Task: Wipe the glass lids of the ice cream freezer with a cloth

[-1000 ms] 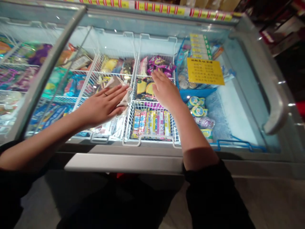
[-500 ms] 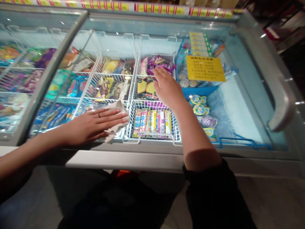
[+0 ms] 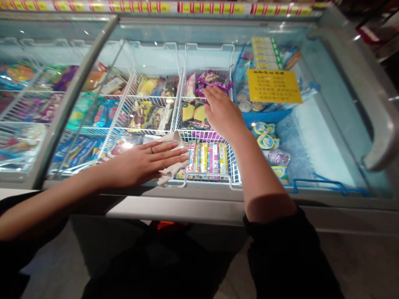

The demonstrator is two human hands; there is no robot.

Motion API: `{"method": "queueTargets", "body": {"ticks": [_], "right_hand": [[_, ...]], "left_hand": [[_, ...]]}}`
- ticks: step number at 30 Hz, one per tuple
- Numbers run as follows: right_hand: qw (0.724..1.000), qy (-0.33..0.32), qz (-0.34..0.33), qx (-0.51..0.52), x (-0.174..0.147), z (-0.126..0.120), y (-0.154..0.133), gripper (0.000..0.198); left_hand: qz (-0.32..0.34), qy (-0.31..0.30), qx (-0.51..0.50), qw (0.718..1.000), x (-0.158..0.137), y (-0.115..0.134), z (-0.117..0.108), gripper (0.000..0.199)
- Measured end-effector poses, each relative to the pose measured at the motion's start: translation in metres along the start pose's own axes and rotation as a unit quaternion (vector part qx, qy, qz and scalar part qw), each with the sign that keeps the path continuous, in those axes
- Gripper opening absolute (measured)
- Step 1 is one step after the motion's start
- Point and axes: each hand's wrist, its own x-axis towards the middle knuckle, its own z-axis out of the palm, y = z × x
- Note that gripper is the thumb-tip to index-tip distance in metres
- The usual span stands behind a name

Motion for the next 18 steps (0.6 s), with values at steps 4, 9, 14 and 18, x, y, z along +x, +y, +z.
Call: {"method": "queueTargets", "body": {"ticks": [4,9,14,18], "right_hand": [[1.0,-0.003,0.018,0.004,0.003,-0.002,-0.001,0.063],[1.0,-0.006,0.024,-0.001,0.004,-0.003,-0.003,0.063],[1.0,-0.007,0.018,-0.002,0.0,-0.005,-0.005,0.062],[1.0,-0.002,0.024,0.01,-0.001,-0.007,-0.003,0.064]], "left_hand": [[-0.023,-0.013,-0.008,1.0,-0.028,-0.007,-0.004,0.067],[-0.027,-0.004,-0.023,0.999,0.005,-0.009,-0.007,0.063],[0.014,-0.018,-0.066,0.998,0.04,0.002,-0.011,0.064],[0.081,-0.067,-0.119,0.987,0.019,0.007,-0.016,0.062]]}}
